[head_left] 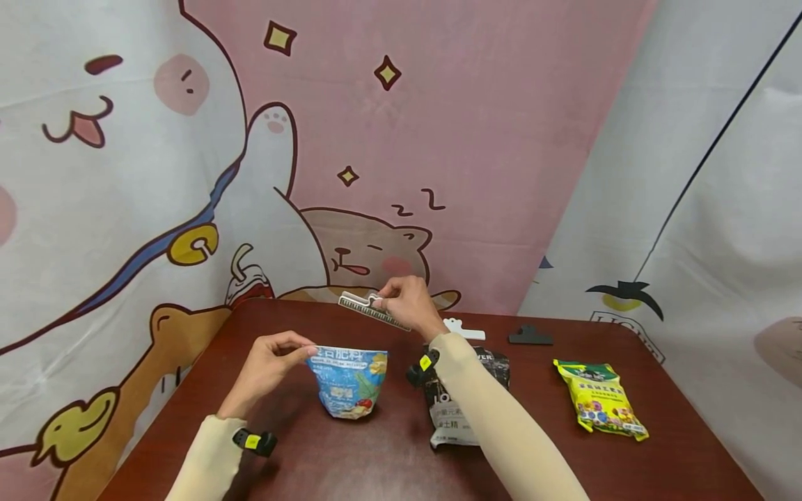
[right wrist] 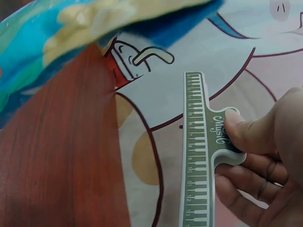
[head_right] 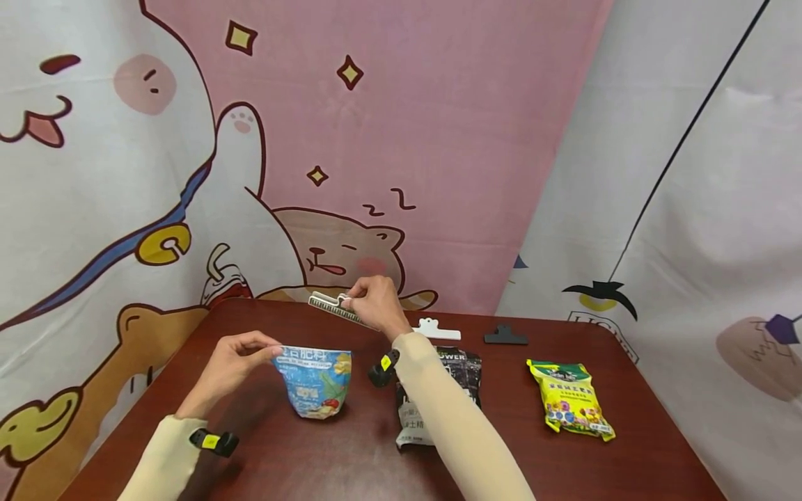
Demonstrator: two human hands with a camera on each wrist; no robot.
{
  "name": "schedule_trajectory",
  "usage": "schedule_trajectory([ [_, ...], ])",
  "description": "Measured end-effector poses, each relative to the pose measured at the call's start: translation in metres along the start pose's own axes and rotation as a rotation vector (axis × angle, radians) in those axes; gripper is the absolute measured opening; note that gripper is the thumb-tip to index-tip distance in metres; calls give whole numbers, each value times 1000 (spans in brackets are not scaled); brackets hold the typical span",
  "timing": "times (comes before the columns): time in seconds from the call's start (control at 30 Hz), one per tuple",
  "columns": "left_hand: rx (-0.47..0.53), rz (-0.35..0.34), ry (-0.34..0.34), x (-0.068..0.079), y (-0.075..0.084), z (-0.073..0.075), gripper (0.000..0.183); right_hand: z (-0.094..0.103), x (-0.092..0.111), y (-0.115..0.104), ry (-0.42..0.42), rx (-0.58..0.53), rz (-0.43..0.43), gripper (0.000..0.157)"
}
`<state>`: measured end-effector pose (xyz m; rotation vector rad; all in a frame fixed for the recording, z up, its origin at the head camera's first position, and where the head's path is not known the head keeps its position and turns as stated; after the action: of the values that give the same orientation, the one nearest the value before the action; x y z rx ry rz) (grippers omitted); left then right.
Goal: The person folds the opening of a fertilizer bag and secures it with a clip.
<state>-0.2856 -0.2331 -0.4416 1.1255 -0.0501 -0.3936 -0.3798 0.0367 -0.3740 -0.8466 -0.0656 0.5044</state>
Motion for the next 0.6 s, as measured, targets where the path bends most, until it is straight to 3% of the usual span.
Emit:
schedule_trajectory([
  [0.6,12,33,-4,0,-2,0,18,12,12,-39,-27,10,95,10],
])
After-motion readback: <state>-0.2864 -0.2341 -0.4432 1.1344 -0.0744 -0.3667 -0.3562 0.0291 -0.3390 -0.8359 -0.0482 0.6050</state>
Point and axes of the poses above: each hand's wrist, its own x-axis away from the middle knuckle, its own z-axis out of the back of the hand, y = z × x, the point moved 5 cm from there along -x, towards the middle knuckle, and after that the axes turned 15 degrees about -y, right-handed, at the moved point
